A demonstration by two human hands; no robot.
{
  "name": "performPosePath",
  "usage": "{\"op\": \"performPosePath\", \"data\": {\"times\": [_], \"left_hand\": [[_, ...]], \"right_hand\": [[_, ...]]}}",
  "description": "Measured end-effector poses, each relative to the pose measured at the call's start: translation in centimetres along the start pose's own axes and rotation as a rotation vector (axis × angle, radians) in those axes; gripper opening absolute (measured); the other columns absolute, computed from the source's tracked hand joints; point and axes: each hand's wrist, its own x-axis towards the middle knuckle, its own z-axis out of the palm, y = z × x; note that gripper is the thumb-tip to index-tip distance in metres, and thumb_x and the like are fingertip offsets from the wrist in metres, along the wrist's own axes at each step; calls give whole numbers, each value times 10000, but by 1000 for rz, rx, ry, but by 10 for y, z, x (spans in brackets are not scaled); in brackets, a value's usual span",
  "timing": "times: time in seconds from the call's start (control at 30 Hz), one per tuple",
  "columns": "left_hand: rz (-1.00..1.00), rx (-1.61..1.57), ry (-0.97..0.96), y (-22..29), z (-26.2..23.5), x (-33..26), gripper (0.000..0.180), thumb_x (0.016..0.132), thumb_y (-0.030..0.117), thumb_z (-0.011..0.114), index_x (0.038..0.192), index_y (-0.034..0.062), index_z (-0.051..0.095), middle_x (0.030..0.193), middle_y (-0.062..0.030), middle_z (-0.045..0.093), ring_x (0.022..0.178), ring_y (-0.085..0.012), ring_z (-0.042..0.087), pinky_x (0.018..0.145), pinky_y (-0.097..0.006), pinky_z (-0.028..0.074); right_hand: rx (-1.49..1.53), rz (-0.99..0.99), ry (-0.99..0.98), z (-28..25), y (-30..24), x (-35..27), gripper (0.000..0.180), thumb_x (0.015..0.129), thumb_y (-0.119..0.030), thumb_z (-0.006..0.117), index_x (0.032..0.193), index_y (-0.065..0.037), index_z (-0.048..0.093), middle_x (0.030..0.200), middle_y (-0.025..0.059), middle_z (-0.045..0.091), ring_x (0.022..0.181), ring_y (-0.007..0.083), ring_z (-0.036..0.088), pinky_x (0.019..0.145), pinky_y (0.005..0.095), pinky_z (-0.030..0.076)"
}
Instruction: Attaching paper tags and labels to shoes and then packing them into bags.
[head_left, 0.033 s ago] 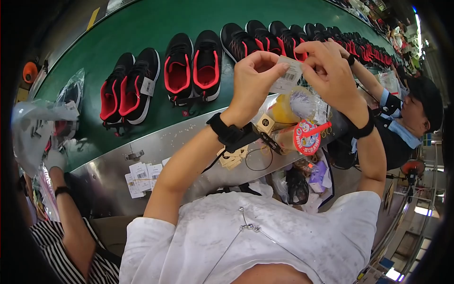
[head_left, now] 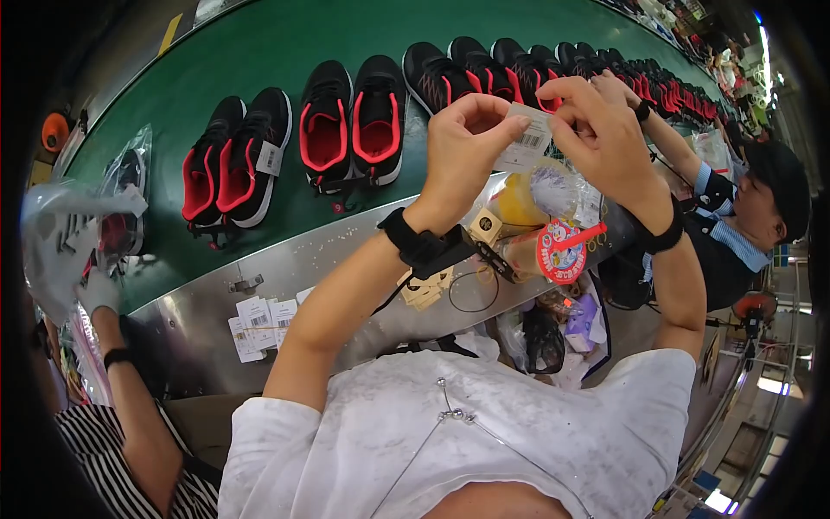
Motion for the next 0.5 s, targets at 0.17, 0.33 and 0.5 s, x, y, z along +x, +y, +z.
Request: {"op": "performPosePath", "data": {"times": [0.17, 0.33, 0.5], "left_hand": [[-14, -55, 12, -2, 1, -3, 170, 785, 74, 706, 897, 7, 597, 837, -27, 628, 745, -65, 582, 677, -199, 470], [-16, -93, 5, -7, 1, -1, 188, 786, 87, 711, 908, 8, 593, 848, -26, 627, 753, -62, 580, 682, -194, 468], [-8, -45, -3, -10, 1, 3, 173, 789, 79, 708, 904, 14, 596, 843, -20, 628, 755, -56, 577, 682, -188, 461]], "right_hand": [[-59, -61, 12, 8, 6, 2, 263, 755, -69, 578, 1013, -115, 557, 599, 17, 562, 521, 184, 583, 469, 294, 417], [-68, -79, -19, 10, 10, 3, 259, 730, -56, 575, 984, -102, 543, 563, 21, 541, 485, 205, 565, 456, 305, 412], [-30, -44, -55, 12, 16, 6, 260, 728, -62, 580, 983, -91, 537, 550, 28, 531, 480, 209, 558, 456, 305, 408]]}}
